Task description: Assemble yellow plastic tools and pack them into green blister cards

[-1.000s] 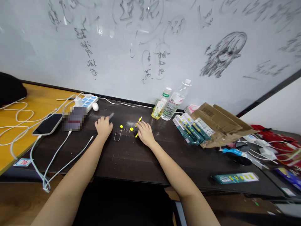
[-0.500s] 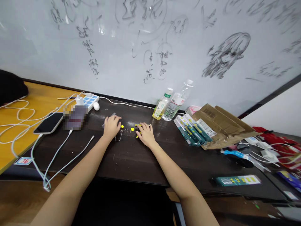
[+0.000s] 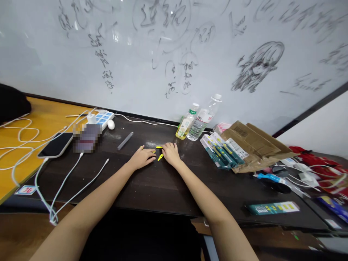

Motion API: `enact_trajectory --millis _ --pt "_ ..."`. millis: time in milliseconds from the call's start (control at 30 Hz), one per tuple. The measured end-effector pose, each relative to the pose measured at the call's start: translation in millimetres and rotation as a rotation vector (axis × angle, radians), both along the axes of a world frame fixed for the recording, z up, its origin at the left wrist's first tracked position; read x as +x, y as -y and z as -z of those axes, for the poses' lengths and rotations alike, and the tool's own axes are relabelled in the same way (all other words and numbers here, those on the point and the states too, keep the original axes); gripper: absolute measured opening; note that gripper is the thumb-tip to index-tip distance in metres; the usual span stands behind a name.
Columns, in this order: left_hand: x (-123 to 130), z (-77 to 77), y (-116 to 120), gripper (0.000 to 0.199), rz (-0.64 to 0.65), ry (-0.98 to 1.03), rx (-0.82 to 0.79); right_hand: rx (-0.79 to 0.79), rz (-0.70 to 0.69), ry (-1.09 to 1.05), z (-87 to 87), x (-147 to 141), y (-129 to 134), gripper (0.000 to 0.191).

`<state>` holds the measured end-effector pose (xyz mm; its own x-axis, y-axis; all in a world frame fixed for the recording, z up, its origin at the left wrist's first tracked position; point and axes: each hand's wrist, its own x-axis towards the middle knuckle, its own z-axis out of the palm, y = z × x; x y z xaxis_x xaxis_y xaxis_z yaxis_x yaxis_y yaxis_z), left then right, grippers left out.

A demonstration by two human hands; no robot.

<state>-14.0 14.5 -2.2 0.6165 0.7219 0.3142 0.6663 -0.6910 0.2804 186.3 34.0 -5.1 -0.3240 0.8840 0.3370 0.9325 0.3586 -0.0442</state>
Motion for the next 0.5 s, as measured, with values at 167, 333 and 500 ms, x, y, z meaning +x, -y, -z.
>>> enact_trajectory --millis 167,333,500 --pt "-4.7 -1.3 -1.5 0.031 -0.115 0.095 0.108 0.019 -0.076 0.152 -21.3 -10.3 -14.4 0.020" --pt "-7.1 -4.4 -1.6 0.039 -0.199 0.232 0.179 0.227 -0.218 -0.125 -40.2 -25.0 5.7 0.015" --pt "2.3 -8.5 5.7 0.038 -0.042 0.262 0.196 0.089 -0.227 -0.837 -24.2 -34.6 40.2 0.003"
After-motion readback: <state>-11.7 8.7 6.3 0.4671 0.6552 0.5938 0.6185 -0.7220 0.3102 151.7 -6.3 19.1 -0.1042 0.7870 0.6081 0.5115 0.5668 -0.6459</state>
